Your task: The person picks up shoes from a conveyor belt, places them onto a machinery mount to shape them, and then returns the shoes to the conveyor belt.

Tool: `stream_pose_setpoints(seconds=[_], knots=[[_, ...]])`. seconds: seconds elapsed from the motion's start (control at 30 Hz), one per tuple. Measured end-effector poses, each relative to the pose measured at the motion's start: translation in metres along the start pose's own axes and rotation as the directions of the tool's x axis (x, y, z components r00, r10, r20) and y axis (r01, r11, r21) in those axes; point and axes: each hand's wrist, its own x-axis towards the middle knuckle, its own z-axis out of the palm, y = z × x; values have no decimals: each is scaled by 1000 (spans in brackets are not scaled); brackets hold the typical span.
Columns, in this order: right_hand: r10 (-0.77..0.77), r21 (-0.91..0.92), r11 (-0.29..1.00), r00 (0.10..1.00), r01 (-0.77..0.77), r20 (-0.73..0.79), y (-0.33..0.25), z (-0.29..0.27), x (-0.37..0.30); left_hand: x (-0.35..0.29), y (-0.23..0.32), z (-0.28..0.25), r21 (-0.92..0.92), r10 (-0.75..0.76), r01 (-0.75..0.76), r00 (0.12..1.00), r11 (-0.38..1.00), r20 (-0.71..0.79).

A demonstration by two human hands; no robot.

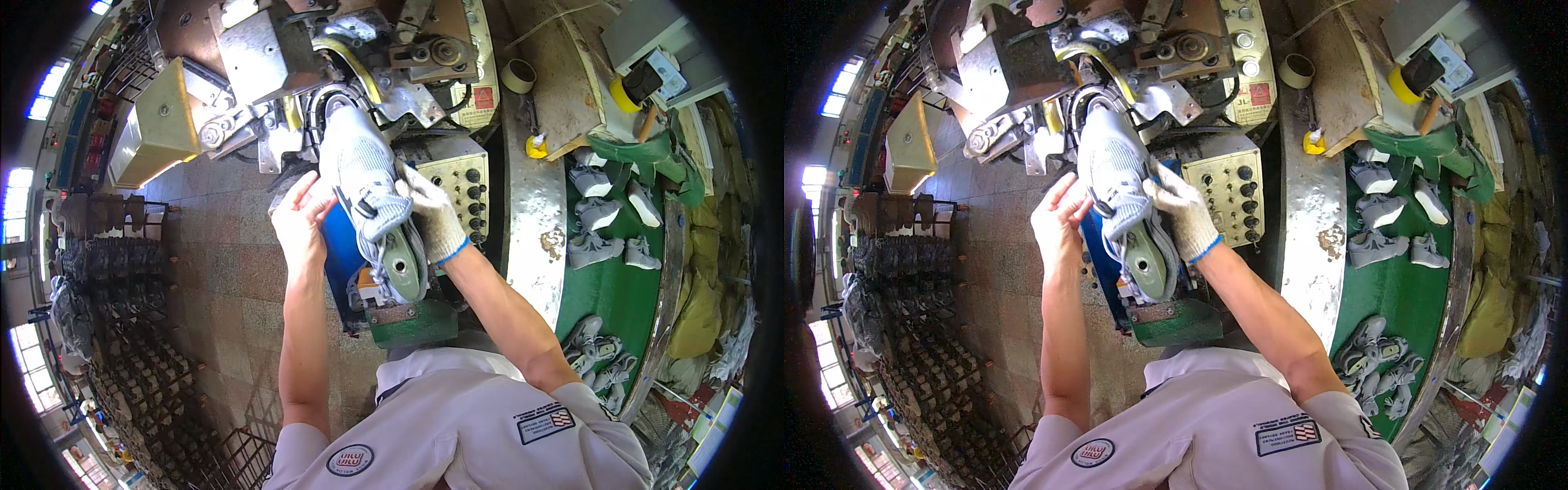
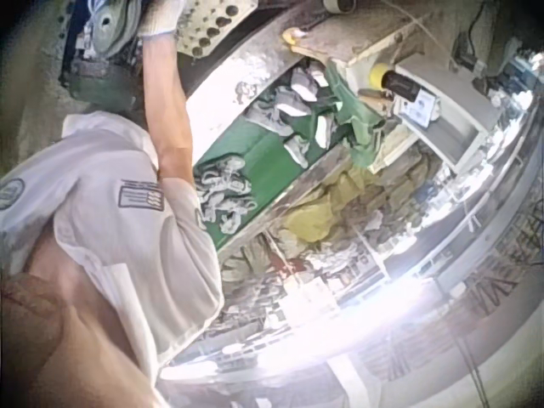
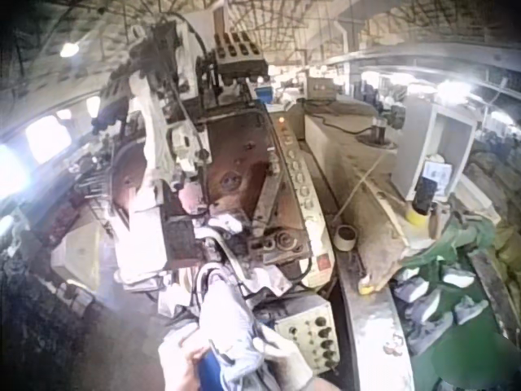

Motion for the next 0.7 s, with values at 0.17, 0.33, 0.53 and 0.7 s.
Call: stream_pose_setpoints(seconds=[0.17, 0.33, 0.53, 0.7], knots=[[-29, 253, 967, 997, 9, 75, -15, 35, 27, 25, -5, -3, -200, 148, -144, 989, 969, 4], [38, 363, 931, 999, -40, 12, 16, 24, 52, 11, -37, 17, -218, -131, 163, 979, 962, 157], [40, 356, 934, 998, -18, -56, 28, 30, 50, 19, -57, 6, -175, -140, 178, 967, 968, 212], [50, 310, 951, 994, -17, -97, 36, 27, 53, 21, -65, 4, -151, -108, 140, 974, 979, 198]])
